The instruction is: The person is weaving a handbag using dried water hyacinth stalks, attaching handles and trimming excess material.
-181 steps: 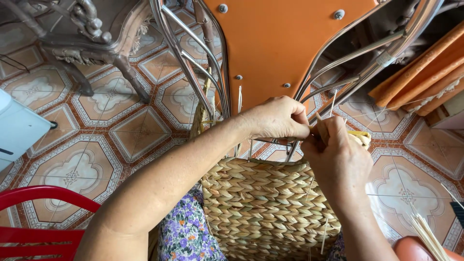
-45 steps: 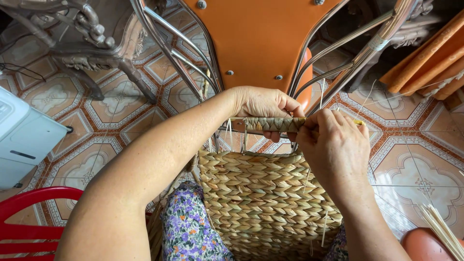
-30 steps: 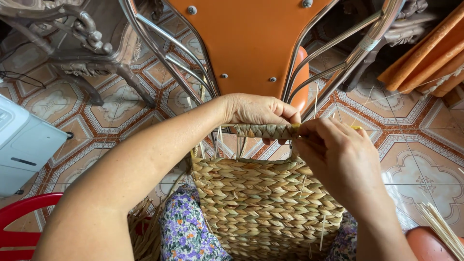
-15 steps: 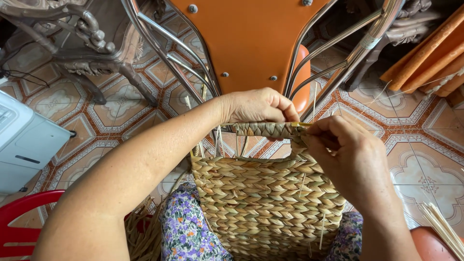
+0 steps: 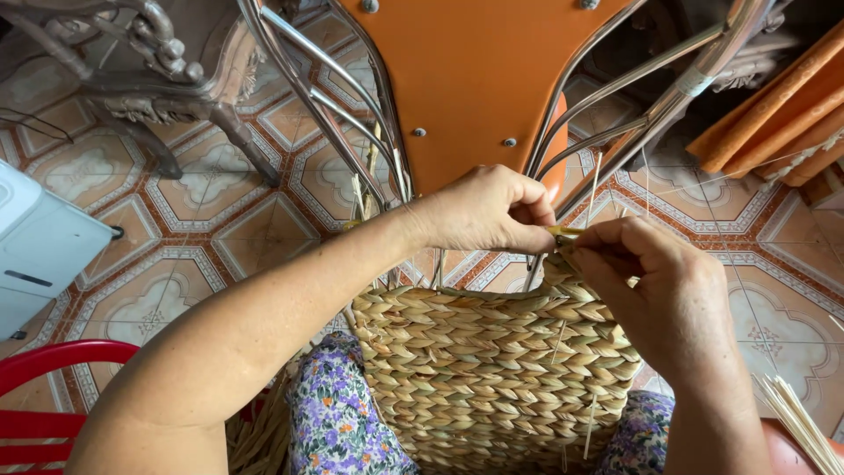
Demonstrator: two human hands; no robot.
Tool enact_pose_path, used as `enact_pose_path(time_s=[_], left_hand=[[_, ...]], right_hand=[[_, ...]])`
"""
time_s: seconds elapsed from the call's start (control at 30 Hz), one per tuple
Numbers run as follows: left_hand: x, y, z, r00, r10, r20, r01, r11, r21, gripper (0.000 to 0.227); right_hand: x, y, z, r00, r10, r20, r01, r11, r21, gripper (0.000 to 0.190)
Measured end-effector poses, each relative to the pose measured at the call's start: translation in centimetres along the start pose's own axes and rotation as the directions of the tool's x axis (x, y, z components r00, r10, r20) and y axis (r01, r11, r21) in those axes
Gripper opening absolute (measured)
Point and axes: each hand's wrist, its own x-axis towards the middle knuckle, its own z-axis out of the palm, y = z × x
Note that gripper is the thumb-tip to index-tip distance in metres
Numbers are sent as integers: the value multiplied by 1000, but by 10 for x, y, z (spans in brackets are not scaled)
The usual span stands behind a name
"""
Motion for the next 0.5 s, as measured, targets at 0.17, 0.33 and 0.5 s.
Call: enact_pose_path(time_s=[0.17,0.33,0.5], left_hand=[[-7,6,2,992,-48,-117,82,948,309,23],[-9,1,5,991,30,-133,17,941,337,24],[-2,-4,4,994,45,-101,-12,950,311,20]], right_hand=[[0,5,9,999,-42,-25,45,990,137,16],[1,0,12,999,-37,-29,40,994,99,17],[-2,-2,14,998,-32,-56,37,995,94,17]])
